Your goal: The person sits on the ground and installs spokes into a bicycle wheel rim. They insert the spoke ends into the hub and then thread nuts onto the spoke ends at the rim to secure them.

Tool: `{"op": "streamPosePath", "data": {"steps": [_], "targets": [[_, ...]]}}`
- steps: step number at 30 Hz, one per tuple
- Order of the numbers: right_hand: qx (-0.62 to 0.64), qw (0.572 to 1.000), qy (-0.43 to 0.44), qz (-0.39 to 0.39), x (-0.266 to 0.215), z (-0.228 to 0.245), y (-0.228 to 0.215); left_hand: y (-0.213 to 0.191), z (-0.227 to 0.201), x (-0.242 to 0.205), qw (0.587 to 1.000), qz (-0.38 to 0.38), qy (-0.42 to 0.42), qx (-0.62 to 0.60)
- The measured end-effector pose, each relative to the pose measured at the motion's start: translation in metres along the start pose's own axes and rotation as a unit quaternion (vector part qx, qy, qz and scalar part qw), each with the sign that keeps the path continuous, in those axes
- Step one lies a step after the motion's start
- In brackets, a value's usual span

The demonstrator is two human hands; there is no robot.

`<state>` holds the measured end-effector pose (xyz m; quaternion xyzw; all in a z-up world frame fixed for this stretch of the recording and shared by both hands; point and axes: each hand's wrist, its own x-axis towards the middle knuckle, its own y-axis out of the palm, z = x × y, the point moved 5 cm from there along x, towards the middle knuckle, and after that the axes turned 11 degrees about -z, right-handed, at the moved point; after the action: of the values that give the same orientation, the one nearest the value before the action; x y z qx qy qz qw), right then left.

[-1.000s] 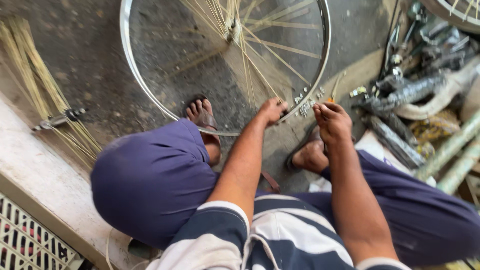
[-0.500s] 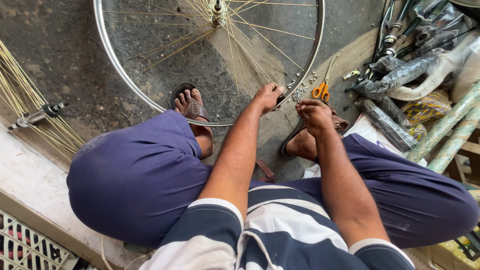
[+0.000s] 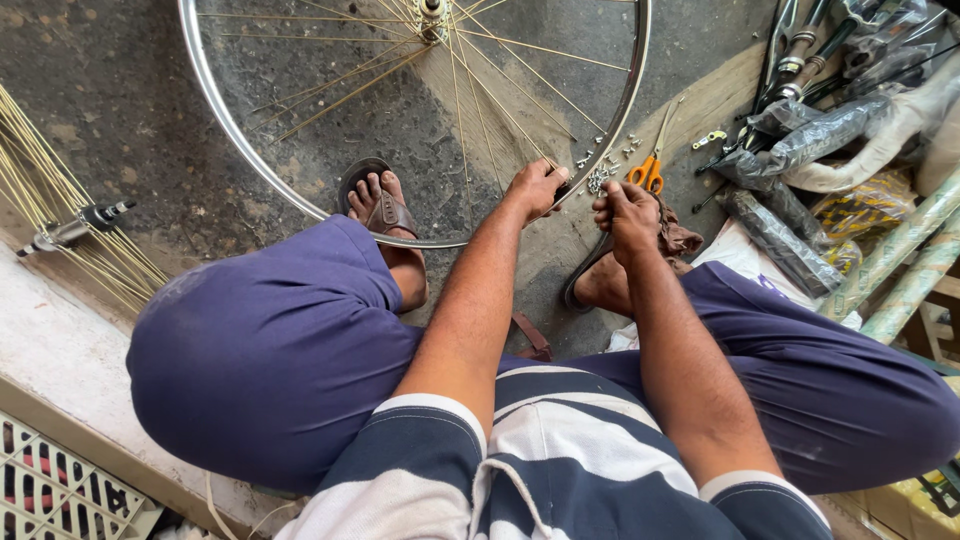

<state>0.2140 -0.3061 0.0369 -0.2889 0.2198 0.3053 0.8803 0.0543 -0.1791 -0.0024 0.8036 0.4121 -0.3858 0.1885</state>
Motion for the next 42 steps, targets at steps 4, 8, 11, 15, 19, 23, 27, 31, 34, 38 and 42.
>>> {"op": "streamPosePath", "data": {"steps": [4, 8, 11, 15, 19, 23, 27, 31, 34, 38, 42], "targets": [[0.07, 0.996, 0.023, 0.047, -0.008, 0.013, 0.013, -0.001, -0.004, -0.005, 1.0, -0.001, -0.014, 0.003], [0.078, 0.995, 0.055, 0.018, -0.019, 0.025, 0.017, -0.002, -0.007, -0.006, 1.0, 0.01, -0.019, -0.005], [0.039, 0.999, 0.014, 0.027, -0.021, 0.028, 0.019, -0.003, -0.008, -0.004, 1.0, 0.013, -0.017, -0.008], [-0.089, 0.994, -0.064, -0.008, -0.023, 0.029, 0.018, -0.003, -0.008, -0.004, 1.0, 0.019, -0.019, -0.008], [-0.071, 0.996, -0.05, -0.006, -0.02, 0.025, 0.016, -0.003, -0.007, -0.005, 0.999, 0.019, -0.019, -0.024], [0.009, 0.999, -0.019, 0.037, -0.011, 0.014, 0.021, -0.003, -0.008, -0.005, 0.999, 0.018, -0.019, -0.03], [0.039, 0.998, -0.035, 0.032, -0.006, 0.007, 0.031, -0.004, -0.009, -0.006, 0.999, 0.017, -0.02, -0.027], [0.057, 0.995, -0.083, 0.005, -0.009, 0.014, 0.037, -0.004, -0.009, -0.007, 1.0, 0.016, -0.016, -0.022], [0.081, 0.994, -0.071, 0.022, -0.011, 0.021, 0.041, -0.003, -0.008, -0.006, 1.0, 0.016, -0.013, -0.022], [0.077, 0.994, -0.071, 0.04, -0.012, 0.022, 0.041, -0.003, -0.007, -0.005, 0.999, 0.015, -0.014, -0.033], [0.061, 0.993, -0.103, 0.019, -0.006, 0.018, 0.042, -0.003, -0.007, -0.003, 0.999, 0.017, -0.01, -0.034]]}}
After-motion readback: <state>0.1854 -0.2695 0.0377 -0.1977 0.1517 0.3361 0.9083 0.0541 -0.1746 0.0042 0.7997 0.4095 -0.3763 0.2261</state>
